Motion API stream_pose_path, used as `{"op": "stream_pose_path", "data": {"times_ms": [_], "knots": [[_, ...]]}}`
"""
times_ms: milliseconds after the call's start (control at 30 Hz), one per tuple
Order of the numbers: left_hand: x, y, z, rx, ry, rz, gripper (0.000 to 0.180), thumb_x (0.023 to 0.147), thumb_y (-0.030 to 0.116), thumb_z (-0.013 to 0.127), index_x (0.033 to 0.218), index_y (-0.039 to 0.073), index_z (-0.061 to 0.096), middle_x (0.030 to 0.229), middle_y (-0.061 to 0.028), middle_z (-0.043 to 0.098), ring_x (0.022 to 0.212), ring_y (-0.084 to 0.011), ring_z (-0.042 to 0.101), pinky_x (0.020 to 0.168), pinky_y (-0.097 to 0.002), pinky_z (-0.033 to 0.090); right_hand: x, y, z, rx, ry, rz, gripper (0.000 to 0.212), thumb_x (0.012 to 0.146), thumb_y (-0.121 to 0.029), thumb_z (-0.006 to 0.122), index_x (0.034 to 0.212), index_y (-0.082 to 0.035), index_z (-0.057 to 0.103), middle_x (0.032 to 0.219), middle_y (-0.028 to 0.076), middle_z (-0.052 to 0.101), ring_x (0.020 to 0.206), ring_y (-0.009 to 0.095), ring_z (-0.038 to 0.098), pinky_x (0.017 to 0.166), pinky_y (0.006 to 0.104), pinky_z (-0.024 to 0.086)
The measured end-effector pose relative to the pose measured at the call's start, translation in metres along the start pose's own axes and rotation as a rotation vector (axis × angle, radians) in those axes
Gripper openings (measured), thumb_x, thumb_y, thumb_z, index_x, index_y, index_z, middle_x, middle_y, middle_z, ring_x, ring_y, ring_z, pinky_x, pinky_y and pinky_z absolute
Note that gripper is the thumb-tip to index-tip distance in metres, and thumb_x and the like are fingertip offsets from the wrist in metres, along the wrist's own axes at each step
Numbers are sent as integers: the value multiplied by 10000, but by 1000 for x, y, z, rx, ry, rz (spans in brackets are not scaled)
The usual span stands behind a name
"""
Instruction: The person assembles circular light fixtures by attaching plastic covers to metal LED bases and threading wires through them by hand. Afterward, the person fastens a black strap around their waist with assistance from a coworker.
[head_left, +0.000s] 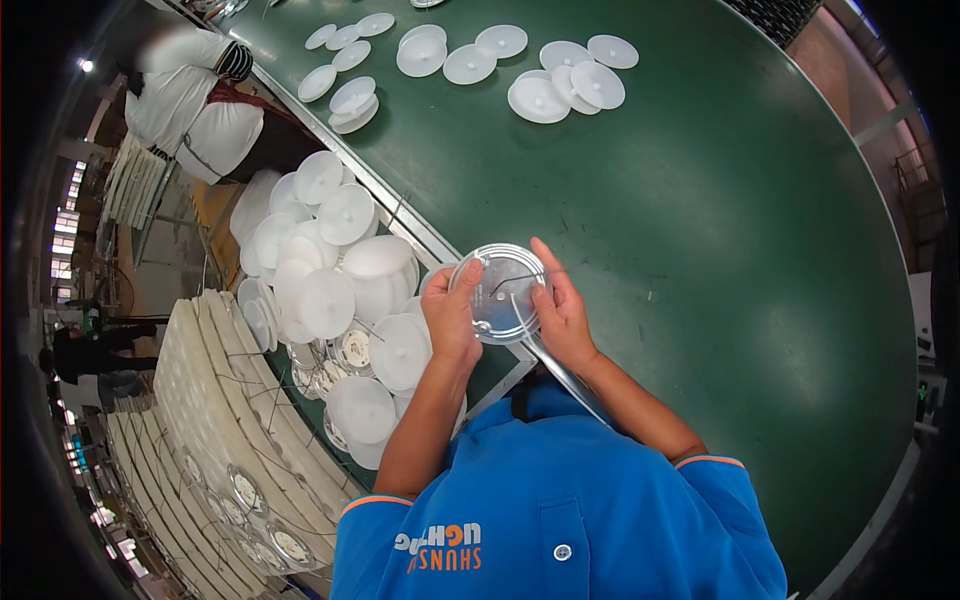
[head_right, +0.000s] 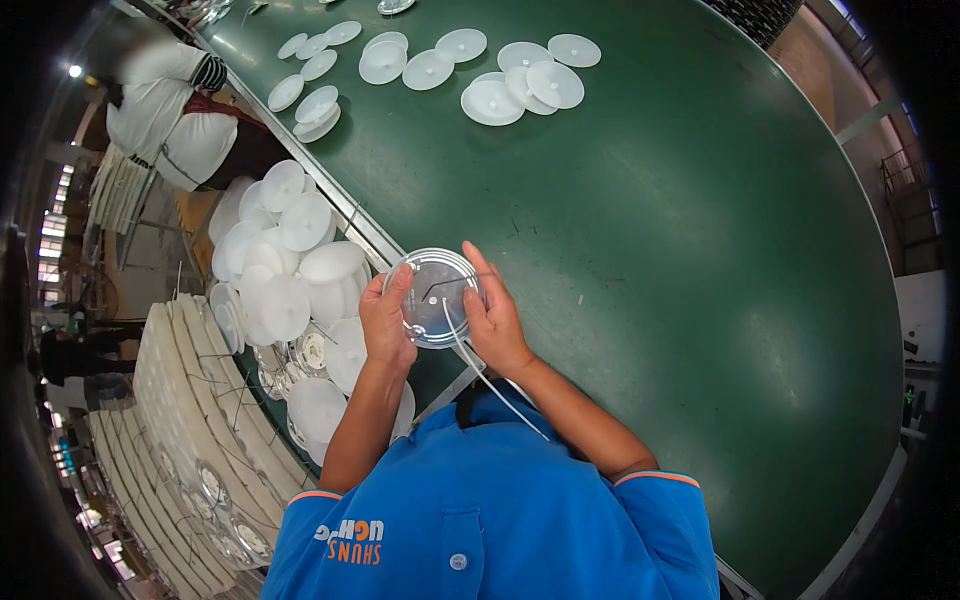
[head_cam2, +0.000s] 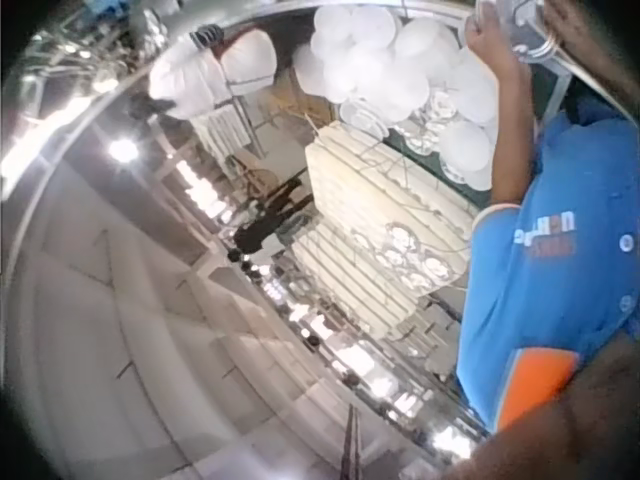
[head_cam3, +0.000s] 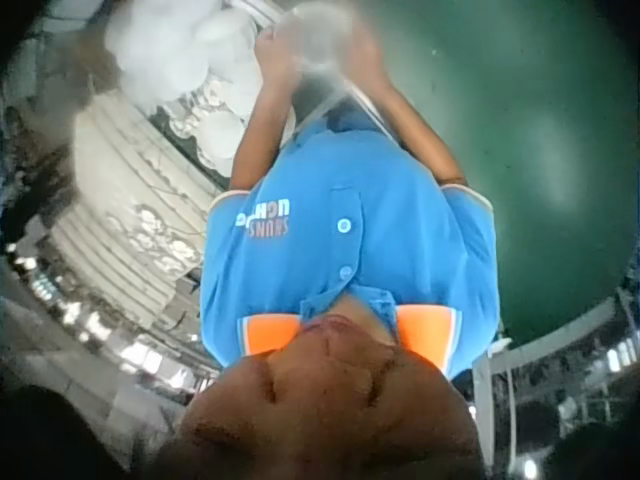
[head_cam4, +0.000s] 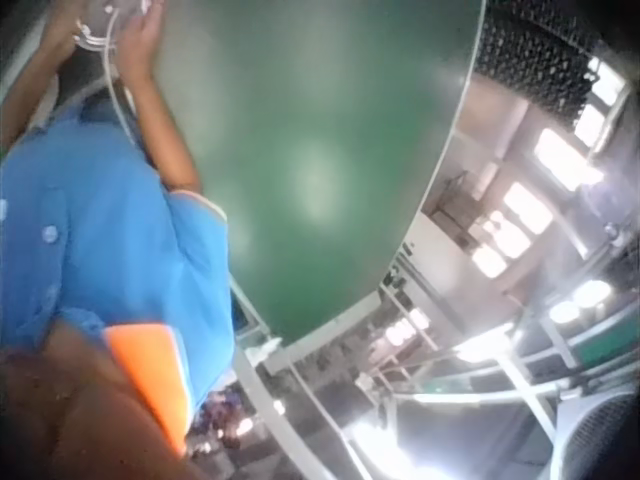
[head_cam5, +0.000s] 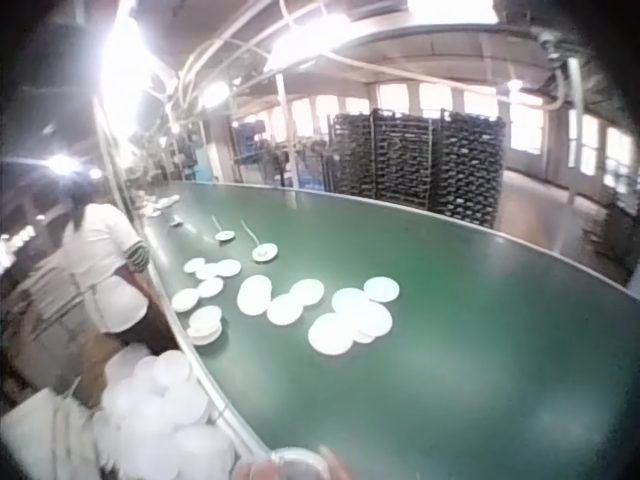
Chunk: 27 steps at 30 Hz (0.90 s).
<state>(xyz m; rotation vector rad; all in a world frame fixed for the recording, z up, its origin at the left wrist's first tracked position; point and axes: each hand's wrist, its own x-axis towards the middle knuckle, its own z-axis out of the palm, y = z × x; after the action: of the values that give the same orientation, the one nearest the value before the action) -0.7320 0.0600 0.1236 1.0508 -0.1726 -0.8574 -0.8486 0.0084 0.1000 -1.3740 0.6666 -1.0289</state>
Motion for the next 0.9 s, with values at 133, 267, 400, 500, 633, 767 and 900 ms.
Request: {"op": "stream_pose_path", "data": {"times_ms": [133, 267, 400, 500, 633, 767, 900], "knots": [[18, 1, -7, 237, 35, 73, 261, 766, 218, 707, 657, 85, 510, 532, 42, 468, 425, -54, 390, 384, -226, 320, 15, -17, -6, 167, -80, 130, 372, 853, -60, 469, 1218, 12, 463, 1138, 86, 547, 993, 133, 522, 867, 262, 406], [28, -11, -13, 899, -212, 361, 340, 829, 289, 618, 615, 66, 477, 530, 30, 407, 487, -48, 364, 422, -232, 289, 36, -17, -25, -133, -307, 262, 240, 812, -157, 607, 993, -1, 596, 915, 68, 633, 818, 126, 577, 728, 273, 458], [28, -22, -10, 813, -234, 253, 377, 917, 320, 440, 724, 11, 539, 606, -43, 481, 581, -105, 431, 536, -277, 371, 36, -2, -22, -432, -221, 45, 201, 773, -201, 651, 825, -10, 617, 788, 145, 608, 701, 229, 592, 648, 310, 460], [32, -28, -12, 662, -264, 138, 405, 942, 353, 369, 802, 28, 567, 679, -18, 520, 622, -77, 474, 565, -238, 391, 33, 8, -22, -450, -163, -57, 196, 790, -149, 632, 891, 18, 609, 777, 119, 619, 732, 181, 587, 666, 302, 461], [39, -27, -1, 737, -433, 121, 256, 928, 223, 443, 992, 1, 554, 891, -45, 578, 800, -82, 521, 730, -212, 421, 39, 28, -36, -33, -150, 193, 216, 868, -138, 531, 1027, 0, 578, 741, 25, 556, 592, 72, 517, 480, 198, 391], [65, -37, 9, 638, -446, 58, 217, 912, 183, 479, 996, -4, 552, 873, -28, 577, 789, -70, 516, 707, -209, 424, 56, 14, -39, 157, -110, 336, 273, 898, -145, 482, 1132, -13, 534, 773, -25, 476, 535, 20, 422, 436, 157, 331], [107, -30, 29, 750, -470, -94, 246, 902, 224, 510, 1025, 15, 552, 877, -22, 568, 788, -67, 499, 673, -210, 428, 83, 10, -50, 197, -110, 243, 280, 892, -120, 464, 1144, -22, 534, 815, -7, 470, 617, 41, 447, 533, 177, 394]]}}
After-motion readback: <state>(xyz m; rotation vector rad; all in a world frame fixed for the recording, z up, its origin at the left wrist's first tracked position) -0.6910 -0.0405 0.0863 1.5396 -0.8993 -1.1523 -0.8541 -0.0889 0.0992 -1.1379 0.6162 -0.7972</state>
